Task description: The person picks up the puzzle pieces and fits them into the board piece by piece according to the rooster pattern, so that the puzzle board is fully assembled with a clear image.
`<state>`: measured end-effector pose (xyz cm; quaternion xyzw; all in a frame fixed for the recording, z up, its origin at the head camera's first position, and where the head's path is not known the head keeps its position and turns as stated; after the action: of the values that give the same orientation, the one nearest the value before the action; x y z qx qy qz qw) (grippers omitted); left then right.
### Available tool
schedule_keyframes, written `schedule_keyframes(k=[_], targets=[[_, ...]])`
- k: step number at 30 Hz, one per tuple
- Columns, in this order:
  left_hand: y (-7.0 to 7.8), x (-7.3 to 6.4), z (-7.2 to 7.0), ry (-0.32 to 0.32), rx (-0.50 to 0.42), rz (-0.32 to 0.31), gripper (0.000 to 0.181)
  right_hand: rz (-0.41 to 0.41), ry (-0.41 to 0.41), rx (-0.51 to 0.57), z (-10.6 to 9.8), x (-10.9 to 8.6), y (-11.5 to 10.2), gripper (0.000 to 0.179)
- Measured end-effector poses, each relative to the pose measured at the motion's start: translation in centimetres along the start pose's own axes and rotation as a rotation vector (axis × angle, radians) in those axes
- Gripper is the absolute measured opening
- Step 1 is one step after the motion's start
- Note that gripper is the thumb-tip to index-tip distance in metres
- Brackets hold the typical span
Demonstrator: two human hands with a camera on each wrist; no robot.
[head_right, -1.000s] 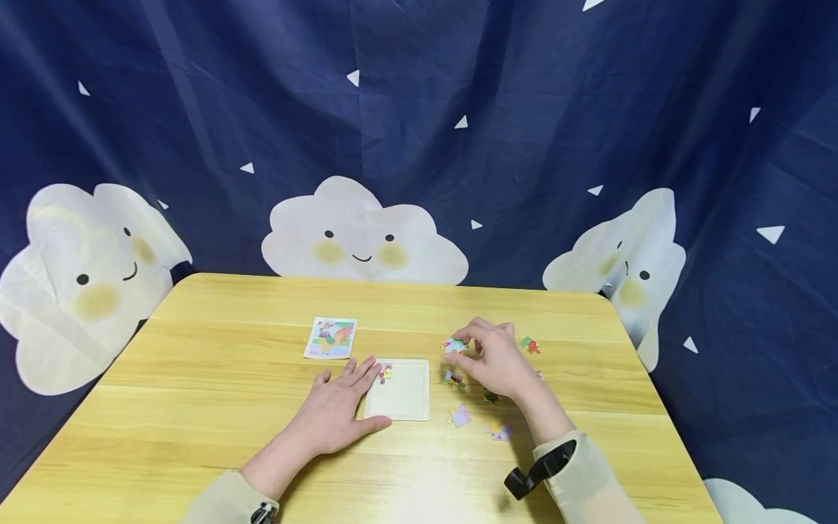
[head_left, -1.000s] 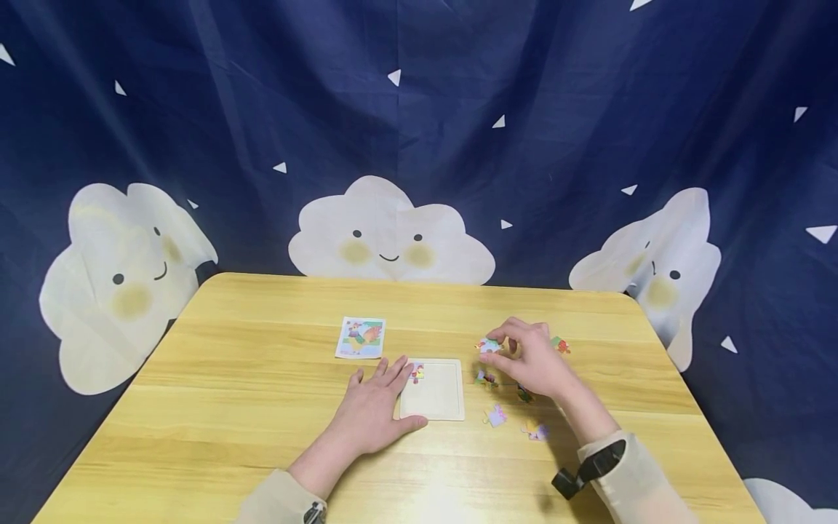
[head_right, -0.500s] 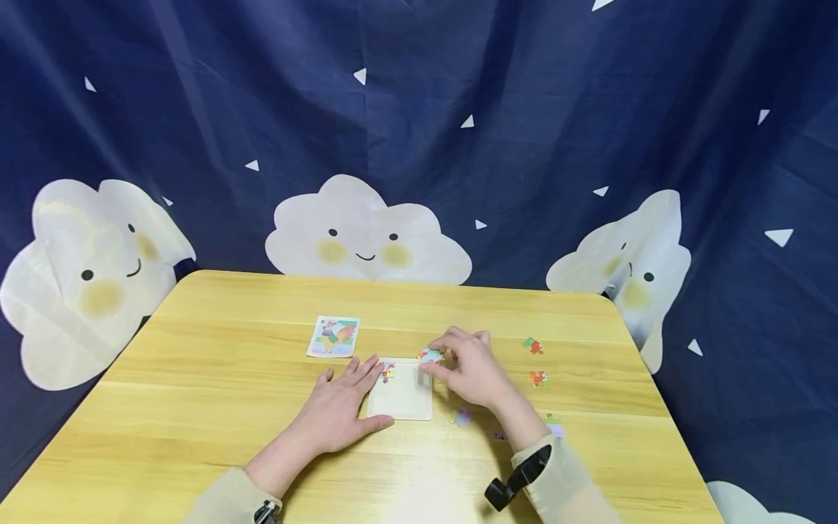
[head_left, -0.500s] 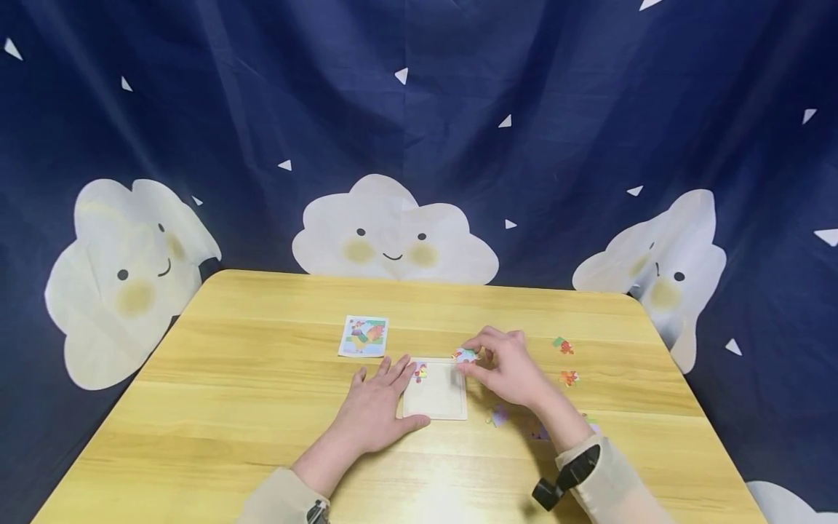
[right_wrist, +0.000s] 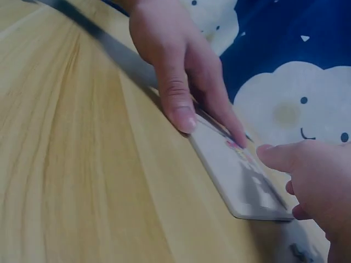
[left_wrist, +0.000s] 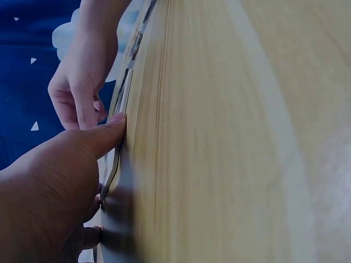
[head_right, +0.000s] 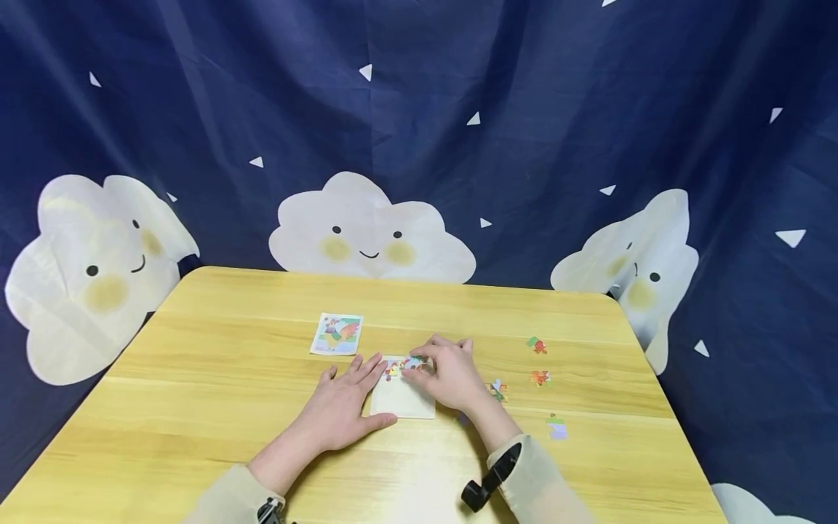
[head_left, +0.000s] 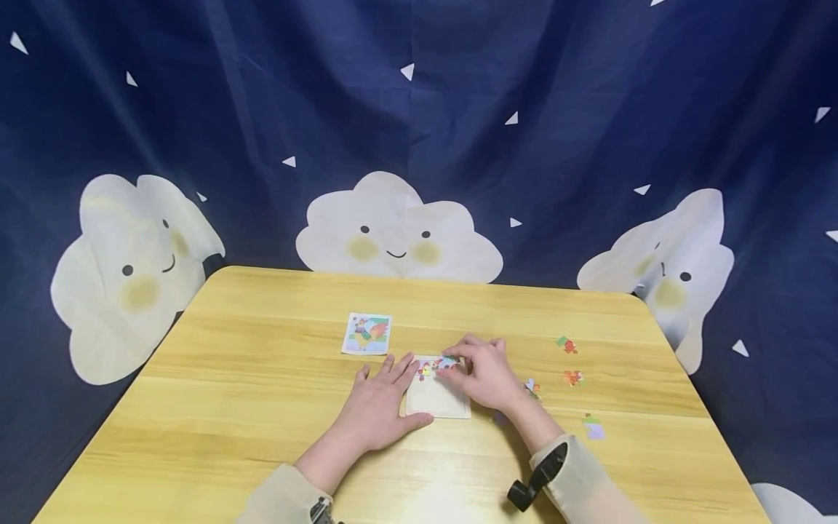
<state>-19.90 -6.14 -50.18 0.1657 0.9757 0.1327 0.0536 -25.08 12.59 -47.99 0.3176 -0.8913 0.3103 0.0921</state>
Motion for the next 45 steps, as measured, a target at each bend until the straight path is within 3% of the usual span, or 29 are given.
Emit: schedule_keyframes(k=[9, 22, 36, 45], targets=[[0.4, 0.1, 0.0, 0.019, 0.012, 0.013, 0.100, 0.013, 0.016, -0.034, 0.8, 0.3, -0.4, 0.038], [0.7, 0.0, 0.1, 0.021, 0.024, 0.014, 0.100, 0.019, -0.050, -0.069, 1.3, 0.2, -0.3, 0.036], [1.0, 0.1, -0.4, -0.007, 0.120, 0.020, 0.099, 0.069, -0.113, 0.045, 1.5, 0.0, -0.1, 0.036], [1.3, 0.4, -0.9, -0.030, 0.133, 0.003, 0.097, 0.093, -0.118, 0.087, 1.9, 0.5, 0.2, 0.033]])
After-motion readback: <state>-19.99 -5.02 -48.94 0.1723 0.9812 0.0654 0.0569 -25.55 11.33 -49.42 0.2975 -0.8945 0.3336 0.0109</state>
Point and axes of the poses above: each hand's wrist, its own x-axis towards the middle knuckle, its own z-axis out of the palm, y = z × x, the point moved 7 cm from there along x, towards the middle knuckle, and after that the axes turned 7 degrees about -z, right-handed, at the moved point
